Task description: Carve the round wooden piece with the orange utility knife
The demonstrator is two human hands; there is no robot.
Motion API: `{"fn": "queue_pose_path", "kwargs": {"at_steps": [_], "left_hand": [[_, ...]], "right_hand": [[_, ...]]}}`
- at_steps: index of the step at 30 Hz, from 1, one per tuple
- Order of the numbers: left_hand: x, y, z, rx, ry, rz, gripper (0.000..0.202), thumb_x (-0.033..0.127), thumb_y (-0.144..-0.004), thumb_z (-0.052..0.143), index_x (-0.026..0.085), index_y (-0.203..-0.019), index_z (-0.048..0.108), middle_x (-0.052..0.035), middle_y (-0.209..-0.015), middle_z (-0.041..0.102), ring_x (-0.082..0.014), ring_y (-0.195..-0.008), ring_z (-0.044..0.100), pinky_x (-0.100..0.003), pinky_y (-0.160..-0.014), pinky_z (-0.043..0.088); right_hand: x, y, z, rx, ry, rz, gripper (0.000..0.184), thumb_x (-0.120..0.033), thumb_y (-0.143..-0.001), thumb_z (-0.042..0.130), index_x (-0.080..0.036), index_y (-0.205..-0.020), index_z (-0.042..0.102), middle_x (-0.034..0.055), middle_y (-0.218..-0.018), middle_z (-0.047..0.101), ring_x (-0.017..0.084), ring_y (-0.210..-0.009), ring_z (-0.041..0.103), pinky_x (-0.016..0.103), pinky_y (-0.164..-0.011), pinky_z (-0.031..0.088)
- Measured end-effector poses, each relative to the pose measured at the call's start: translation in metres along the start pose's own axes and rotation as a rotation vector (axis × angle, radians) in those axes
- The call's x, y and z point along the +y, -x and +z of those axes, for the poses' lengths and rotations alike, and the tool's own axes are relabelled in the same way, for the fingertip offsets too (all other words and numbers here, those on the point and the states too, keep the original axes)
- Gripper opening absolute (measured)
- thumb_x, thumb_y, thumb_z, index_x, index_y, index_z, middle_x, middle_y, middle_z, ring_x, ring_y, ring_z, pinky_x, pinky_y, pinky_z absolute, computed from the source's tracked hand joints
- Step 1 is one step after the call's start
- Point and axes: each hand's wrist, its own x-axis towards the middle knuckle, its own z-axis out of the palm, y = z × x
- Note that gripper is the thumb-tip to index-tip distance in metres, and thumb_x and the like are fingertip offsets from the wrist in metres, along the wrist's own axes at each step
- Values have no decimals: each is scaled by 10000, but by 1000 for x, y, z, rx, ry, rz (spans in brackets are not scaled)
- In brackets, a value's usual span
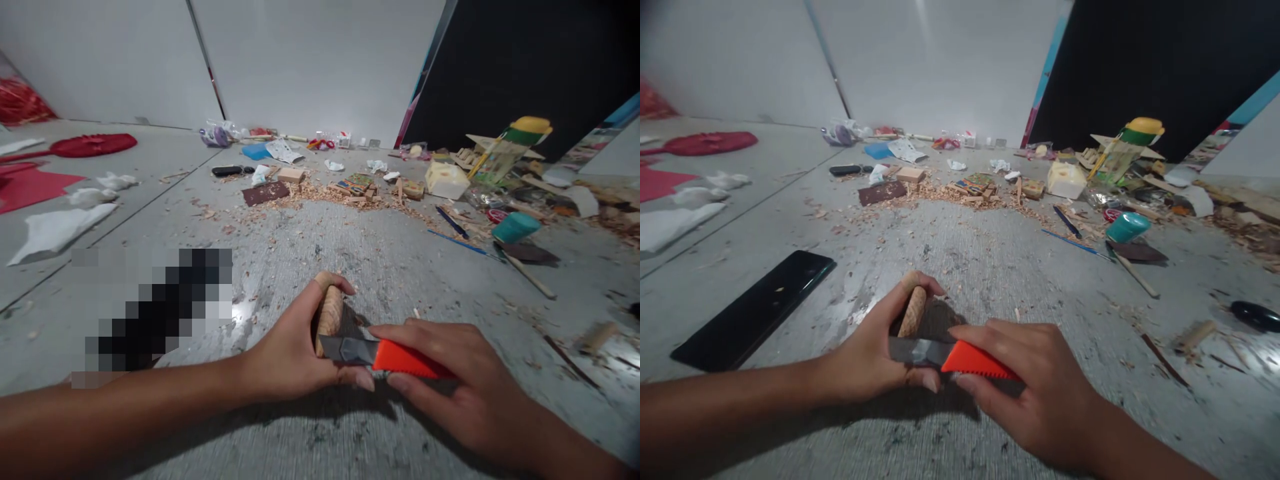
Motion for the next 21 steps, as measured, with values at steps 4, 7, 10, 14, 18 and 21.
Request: {"fn": "queue_pose_path", "kwargs": {"at_steps": [4, 7, 10, 14, 18, 21], "left_hand": [[0, 1, -1, 21, -56, 1, 922, 421, -649, 1088, 291, -1286, 435, 38, -965, 596, -163, -794, 572, -273, -705, 459], [-1, 1, -5, 26, -101, 19, 957, 424, -636, 1097, 290, -1323, 445, 52, -926, 568, -158, -774, 538, -271, -697, 446], [-4, 1, -7, 22, -144, 50, 958, 443, -638, 1096, 286, -1333, 456, 47, -938, 567, -165, -795, 547, -274, -707, 452], [-6, 1, -6, 49, -132, 37, 986, 568, -634, 1074, 290, -1354, 460, 28, -967, 593, -179, -810, 572, -283, -711, 461], [-6, 1, -6, 52, -187, 74, 1041, 579, -571, 1097, 289, -1364, 489, 1, -1038, 608, -216, -899, 589, -320, -775, 484], [-6, 1, -6, 54, -249, 120, 1047, 604, -547, 1098, 281, -1352, 512, -12, -1068, 598, -231, -939, 579, -339, -804, 488]], "right_hand": [[0, 0, 2, -7, -21, -18, 276, -294, -1071, 644, -253, -1335, 714, -6, -877, 797, 169, -700, 754, 286, -621, 538], [0, 0, 3, -10, -19, -25, 269, -308, -1097, 637, -255, -1353, 700, -24, -846, 768, 152, -676, 731, 275, -605, 512], [0, 1, 4, -18, 11, -30, 282, -315, -1119, 612, -264, -1387, 683, -20, -884, 780, 160, -717, 740, 286, -627, 518], [0, 4, 5, -17, 35, -34, 309, -345, -1162, 558, -263, -1440, 664, 18, -975, 821, 189, -822, 770, 308, -691, 554], [1, 4, 5, -30, -8, -47, 314, -336, -1153, 583, -247, -1439, 675, 23, -961, 814, 180, -783, 751, 292, -640, 535], [1, 2, 6, -34, -20, -74, 301, -322, -1145, 604, -219, -1417, 682, 2, -900, 779, 152, -715, 704, 277, -607, 497]]}}
